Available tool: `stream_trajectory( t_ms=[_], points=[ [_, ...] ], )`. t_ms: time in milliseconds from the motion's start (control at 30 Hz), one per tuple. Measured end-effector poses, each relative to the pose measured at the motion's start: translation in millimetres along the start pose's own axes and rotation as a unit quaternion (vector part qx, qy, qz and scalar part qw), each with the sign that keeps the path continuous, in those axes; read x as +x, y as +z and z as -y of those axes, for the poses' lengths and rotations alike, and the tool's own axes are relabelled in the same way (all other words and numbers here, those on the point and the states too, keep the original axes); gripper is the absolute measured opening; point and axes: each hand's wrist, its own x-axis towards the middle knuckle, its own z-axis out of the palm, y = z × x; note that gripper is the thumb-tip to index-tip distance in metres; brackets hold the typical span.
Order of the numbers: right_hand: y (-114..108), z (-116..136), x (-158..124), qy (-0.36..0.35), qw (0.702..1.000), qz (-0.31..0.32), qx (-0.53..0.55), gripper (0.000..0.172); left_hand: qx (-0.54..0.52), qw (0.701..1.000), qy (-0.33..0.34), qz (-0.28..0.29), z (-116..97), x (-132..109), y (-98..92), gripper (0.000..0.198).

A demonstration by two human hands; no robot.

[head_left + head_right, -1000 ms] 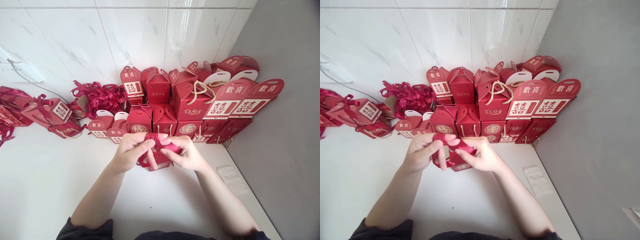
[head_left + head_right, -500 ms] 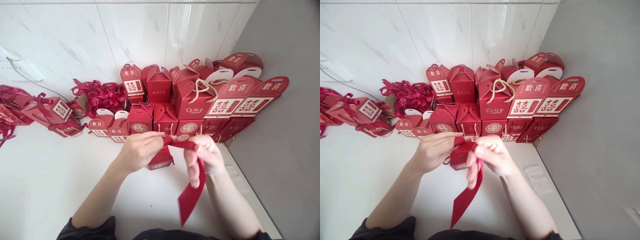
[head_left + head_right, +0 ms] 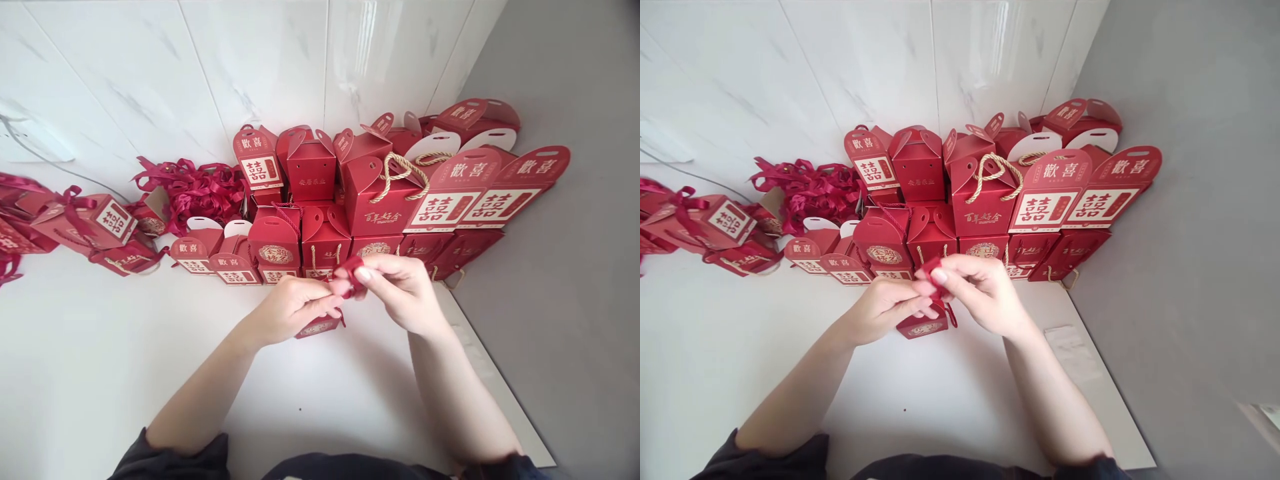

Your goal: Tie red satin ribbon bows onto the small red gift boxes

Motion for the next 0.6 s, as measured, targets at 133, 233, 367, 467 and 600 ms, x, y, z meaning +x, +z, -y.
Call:
stream_trajectory(
  t_ms=[133,233,367,467,600],
  points=[
    [-44,24,-14,-0.035,0.971,0.203,-0.122,0.012,-0.132,0.991,-0.026,-0.002,3,-3,-14.5,0.032],
    [-74,33,-30,0.042,0.945,0.13,-0.297,0.013,-0.209,0.978,0.004,0.006,2,-9,-23.4,0.026],
    [-93,34,-44,0.127,0.861,-0.006,-0.492,0.017,-0.227,0.973,-0.009,0.051,-5,-14,-28.9,0.03],
    [-101,37,-47,0.161,0.797,-0.098,-0.574,0.023,-0.212,0.968,-0.12,0.059,-9,-15,-31.1,0.034],
    [-118,44,-56,0.274,0.716,-0.174,-0.618,0.025,-0.185,0.962,-0.198,-0.009,-10,-13,-34.6,0.032]
  ],
)
